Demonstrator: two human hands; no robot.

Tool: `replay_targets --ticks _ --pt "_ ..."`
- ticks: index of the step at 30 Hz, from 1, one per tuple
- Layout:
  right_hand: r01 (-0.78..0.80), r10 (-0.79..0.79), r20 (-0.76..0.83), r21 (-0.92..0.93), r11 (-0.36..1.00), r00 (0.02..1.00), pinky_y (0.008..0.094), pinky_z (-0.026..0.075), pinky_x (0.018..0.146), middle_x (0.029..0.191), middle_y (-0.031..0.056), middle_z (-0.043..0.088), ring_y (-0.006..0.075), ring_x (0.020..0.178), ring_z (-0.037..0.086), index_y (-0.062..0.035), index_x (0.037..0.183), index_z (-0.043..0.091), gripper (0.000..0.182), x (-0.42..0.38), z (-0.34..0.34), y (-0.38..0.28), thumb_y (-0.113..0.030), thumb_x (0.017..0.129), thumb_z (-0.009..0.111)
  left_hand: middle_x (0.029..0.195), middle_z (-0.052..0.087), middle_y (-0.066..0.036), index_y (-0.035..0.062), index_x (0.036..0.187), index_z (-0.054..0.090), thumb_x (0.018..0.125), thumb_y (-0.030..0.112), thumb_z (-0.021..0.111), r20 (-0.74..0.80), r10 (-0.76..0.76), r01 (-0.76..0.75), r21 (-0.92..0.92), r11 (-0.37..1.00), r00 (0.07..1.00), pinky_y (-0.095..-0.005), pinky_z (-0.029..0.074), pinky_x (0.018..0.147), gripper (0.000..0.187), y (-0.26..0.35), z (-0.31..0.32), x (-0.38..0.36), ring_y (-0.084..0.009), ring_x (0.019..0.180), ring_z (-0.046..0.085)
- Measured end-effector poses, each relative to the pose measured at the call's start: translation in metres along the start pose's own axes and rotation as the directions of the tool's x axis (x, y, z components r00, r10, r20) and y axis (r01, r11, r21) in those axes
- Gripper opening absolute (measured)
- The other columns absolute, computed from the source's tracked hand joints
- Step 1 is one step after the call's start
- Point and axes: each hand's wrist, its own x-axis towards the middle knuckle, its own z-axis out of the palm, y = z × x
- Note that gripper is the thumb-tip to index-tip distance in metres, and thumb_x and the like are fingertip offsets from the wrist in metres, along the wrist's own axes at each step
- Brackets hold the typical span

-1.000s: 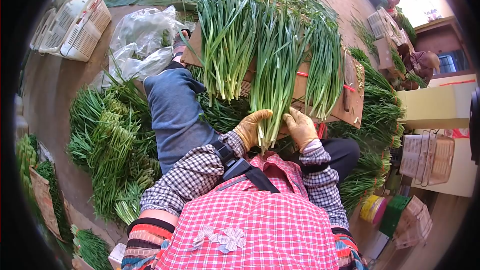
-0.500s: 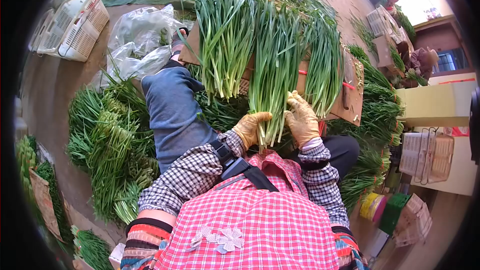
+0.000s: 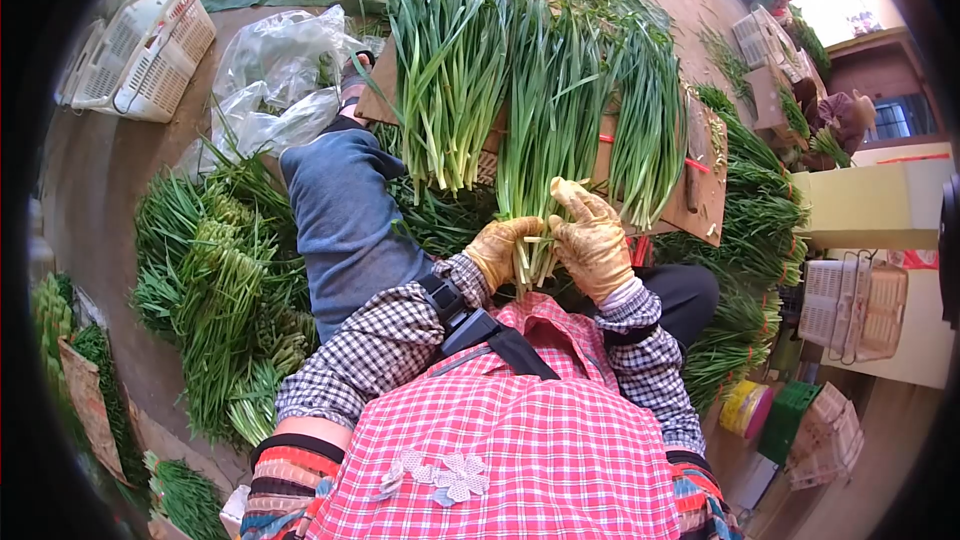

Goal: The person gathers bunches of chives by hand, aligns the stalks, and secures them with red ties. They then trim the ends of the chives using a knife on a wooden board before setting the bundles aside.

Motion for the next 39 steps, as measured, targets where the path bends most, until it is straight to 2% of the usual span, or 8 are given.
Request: replay_targets --ticks 7,15,20,28,34,36,37,39 --pt "-0.028 0.06 -0.089 0.325 0.945 0.994 0.0436 0.041 0.098 0.124 0.0184 0.057 0.0364 0.117 0.053 -0.0022 0.08 0.057 0.018 0.0 -0.004 -0.007 -0.001 0.066 0.067 0.092 0.068 -0.01 0.0038 0.101 0.064 0.087 0.018 0.063 0.057 0.06 -0.062 0.02 0.998 0.997 -0.0418 0.055 0.073 0.02 0.0 0.005 -0.005 -0.0241 0.081 0.066" --pt "-0.185 0.098 0.213 0.435 0.881 0.972 0.054 0.023 0.11 0.101 0.0067 0.067 0.0256 0.112 0.058 -0.0051 0.076 0.063 0.005 -0.008 -0.028 -0.023 -0.008 0.072 0.064 0.08 0.067 -0.012 -0.0025 0.095 0.063 0.085 0.013 0.067 -0.14 0.107 -0.093 0.098 0.991 0.984 -0.037 0.057 0.054 0.018 -0.002 0.009 -0.003 -0.0234 0.066 0.067" --pt "-0.209 0.321 0.13 0.952 0.226 0.938 0.0529 0.033 0.105 0.092 0.0136 0.068 0.0304 0.103 0.063 -0.0034 0.088 0.056 0.008 -0.01 -0.072 -0.028 -0.007 0.083 0.061 0.089 0.066 -0.016 -0.0059 0.101 0.061 0.087 0.01 0.063 -0.129 0.098 -0.088 0.081 0.993 0.987 -0.0403 0.06 0.064 0.021 0.0 0.021 -0.01 -0.0276 0.075 0.068" --pt "0.465 0.571 -0.34 0.882 -0.082 0.747 0.0472 0.047 0.084 0.08 0.0067 0.059 0.0262 0.081 0.06 -0.0042 0.076 0.052 0.01 -0.044 -0.14 0.012 -0.008 0.075 0.062 0.112 0.061 -0.022 -0.0079 0.115 0.054 0.087 0.009 0.06 -0.048 0.08 -0.078 0.036 0.996 0.996 -0.0452 0.055 0.087 0.033 -0.001 0.003 0.004 -0.0347 0.103 0.062" --pt "0.552 0.593 -0.304 0.781 -0.293 0.745 0.0323 0.05 0.064 0.073 0.0043 0.06 0.0176 0.074 0.061 -0.0072 0.07 0.051 0.017 -0.069 -0.162 0.017 0.003 0.07 0.065 0.119 0.058 -0.024 -0.0093 0.121 0.048 0.084 0.009 0.059 -0.014 0.041 -0.041 -0.046 0.998 0.999 -0.0459 0.051 0.092 0.042 0.001 0.003 0.004 -0.0368 0.113 0.057" --pt "0.409 0.491 -0.206 0.842 -0.353 0.846 0.0322 0.05 0.057 0.072 0.0064 0.061 0.0188 0.063 0.06 -0.0035 0.075 0.056 0.011 -0.075 -0.148 0.023 0.002 0.07 0.064 0.119 0.058 -0.025 -0.0096 0.122 0.047 0.084 0.009 0.059 0.024 0.033 -0.031 -0.07 0.997 0.999 -0.046 0.051 0.093 0.044 0.002 0.003 0.004 -0.037 0.113 0.057" --pt "0.084 0.554 -0.065 0.996 -0.008 0.83 0.0358 0.052 0.065 0.082 0.0116 0.066 0.0228 0.07 0.063 0.0005 0.082 0.06 0.014 -0.074 -0.14 0.013 0.001 0.069 0.065 0.119 0.058 -0.025 -0.0096 0.122 0.046 0.084 0.009 0.059 0.038 0.027 -0.024 -0.076 0.997 0.999 -0.0461 0.05 0.093 0.045 0.003 0.003 0.004 -0.0371 0.114 0.056" --pt "-0.636 0.459 0.449 0.63 0.446 0.767 0.0336 0.05 0.085 0.11 0.0151 0.066 0.0253 0.096 0.065 0.0005 0.107 0.063 0.039 -0.056 -0.125 0.003 -0.017 0.074 0.073 0.117 0.059 -0.025 -0.0094 0.121 0.048 0.084 0.009 0.059 0.047 0.025 -0.021 -0.067 0.998 0.999 -0.0457 0.051 0.092 0.043 0.003 0.006 0.003 -0.0365 0.111 0.058"
